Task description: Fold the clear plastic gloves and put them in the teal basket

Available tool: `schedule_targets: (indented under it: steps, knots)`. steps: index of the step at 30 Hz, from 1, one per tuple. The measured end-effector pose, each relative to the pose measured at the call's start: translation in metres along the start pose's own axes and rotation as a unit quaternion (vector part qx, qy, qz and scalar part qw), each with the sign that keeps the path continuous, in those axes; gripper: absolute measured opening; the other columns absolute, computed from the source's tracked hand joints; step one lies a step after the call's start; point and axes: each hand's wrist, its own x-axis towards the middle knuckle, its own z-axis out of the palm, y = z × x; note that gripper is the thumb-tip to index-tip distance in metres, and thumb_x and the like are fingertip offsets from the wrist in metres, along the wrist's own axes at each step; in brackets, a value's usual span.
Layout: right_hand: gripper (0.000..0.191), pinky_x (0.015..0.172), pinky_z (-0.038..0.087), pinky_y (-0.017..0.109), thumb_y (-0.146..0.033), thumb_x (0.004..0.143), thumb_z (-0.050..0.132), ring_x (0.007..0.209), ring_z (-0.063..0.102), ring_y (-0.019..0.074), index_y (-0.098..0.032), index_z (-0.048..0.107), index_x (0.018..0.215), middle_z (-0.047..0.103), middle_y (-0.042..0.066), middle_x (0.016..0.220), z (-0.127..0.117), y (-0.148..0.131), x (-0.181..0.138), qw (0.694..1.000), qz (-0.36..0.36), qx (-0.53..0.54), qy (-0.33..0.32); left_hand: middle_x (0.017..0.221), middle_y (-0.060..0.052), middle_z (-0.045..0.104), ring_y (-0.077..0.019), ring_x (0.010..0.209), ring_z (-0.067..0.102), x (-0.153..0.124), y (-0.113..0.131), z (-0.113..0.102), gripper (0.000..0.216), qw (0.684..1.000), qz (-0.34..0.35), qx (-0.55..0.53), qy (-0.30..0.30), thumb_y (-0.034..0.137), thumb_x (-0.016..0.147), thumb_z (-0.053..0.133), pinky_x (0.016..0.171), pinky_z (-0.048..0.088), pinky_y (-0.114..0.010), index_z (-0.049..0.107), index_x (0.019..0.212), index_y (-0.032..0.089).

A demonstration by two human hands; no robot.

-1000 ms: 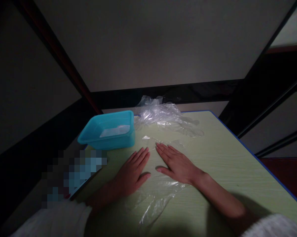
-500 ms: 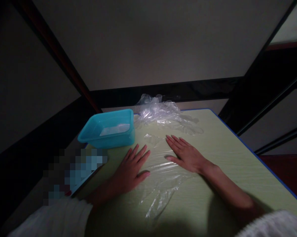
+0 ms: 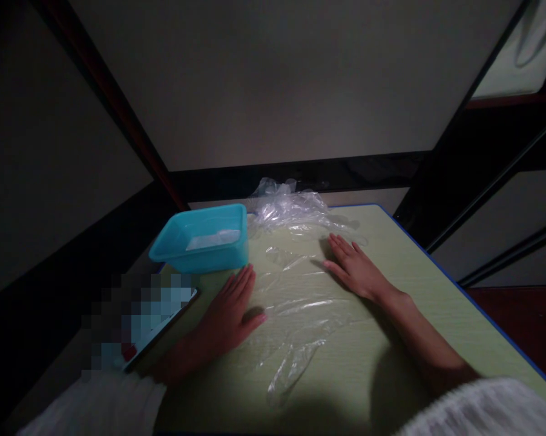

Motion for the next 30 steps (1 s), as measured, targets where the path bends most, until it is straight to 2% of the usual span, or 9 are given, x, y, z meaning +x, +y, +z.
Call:
schedule_targets:
  steps: [2,5,10,14,17,23,30]
  knots:
    - [0.073,0.107,0.022,0.054,-0.058,0.091,0.019,0.133,0.025,0.0309,-0.006,0.028,0.140,0.031,0.021,0.143,-0.004,-0.017,0.002,1.000,-0.003,0.011,0.025,0.143,-0.029,0.026,-0.0325,0.135,0.021,-0.006,-0.001,0.003,0.076,1.000,0.004,0.008,0.007,0.052,0.085,0.046,0.107,0.027,-0.048,0.026,0.135,-0.002]
    - [0.065,0.107,0.025,0.052,-0.053,0.092,0.025,0.132,0.029,0.0291,-0.011,0.030,0.140,0.034,0.019,0.142,-0.004,-0.056,0.005,0.998,-0.040,0.027,0.035,0.143,-0.029,0.025,-0.0334,0.135,0.020,-0.012,-0.001,0.009,0.080,1.000,0.018,0.007,0.006,0.054,0.083,0.046,0.106,0.028,-0.048,0.023,0.136,-0.001]
    - [0.062,0.108,0.027,0.048,-0.047,0.093,0.030,0.134,0.025,0.0268,-0.005,0.030,0.140,0.030,0.020,0.144,0.012,-0.130,0.010,0.988,-0.140,0.070,-0.017,0.142,-0.029,0.027,-0.0359,0.134,0.021,-0.012,0.003,0.014,0.079,1.000,0.009,-0.012,0.016,0.051,0.078,0.055,0.106,0.028,-0.051,0.029,0.134,0.001]
    - [0.063,0.109,0.026,0.047,-0.044,0.092,0.035,0.135,0.021,0.0267,-0.003,0.029,0.140,0.026,0.020,0.144,0.029,-0.163,0.009,0.979,-0.172,0.095,-0.051,0.143,-0.026,0.029,-0.0352,0.134,0.022,-0.010,0.006,0.015,0.081,0.999,-0.002,-0.027,0.045,0.040,0.073,0.059,0.108,0.025,-0.049,0.026,0.136,0.002]
    - [0.065,0.110,0.025,0.045,-0.045,0.092,0.036,0.134,0.021,0.0266,-0.001,0.029,0.139,0.027,0.021,0.144,0.035,-0.164,0.007,0.979,-0.172,0.090,-0.069,0.143,-0.027,0.028,-0.0360,0.135,0.018,-0.010,0.006,0.016,0.086,1.000,-0.014,-0.014,0.021,0.040,0.070,0.059,0.108,0.023,-0.050,0.024,0.136,-0.002]
    - [0.075,0.109,0.024,0.046,-0.053,0.092,0.030,0.134,0.018,0.0286,0.005,0.027,0.138,0.021,0.025,0.144,0.033,-0.136,-0.002,0.979,-0.186,0.043,-0.065,0.144,-0.028,0.022,-0.0379,0.136,0.012,-0.011,0.002,0.012,0.104,1.000,-0.020,0.004,-0.018,0.066,0.065,0.058,0.106,0.022,-0.054,0.024,0.137,-0.002]
    - [0.071,0.108,0.027,0.048,-0.056,0.092,0.024,0.134,0.022,0.0281,-0.004,0.030,0.140,0.027,0.019,0.144,0.026,-0.099,-0.012,0.985,-0.164,0.001,-0.056,0.145,-0.029,0.017,-0.0389,0.136,0.012,-0.009,0.005,0.004,0.108,0.997,-0.031,0.019,-0.062,0.067,0.063,0.062,0.107,0.021,-0.052,0.024,0.136,-0.003]
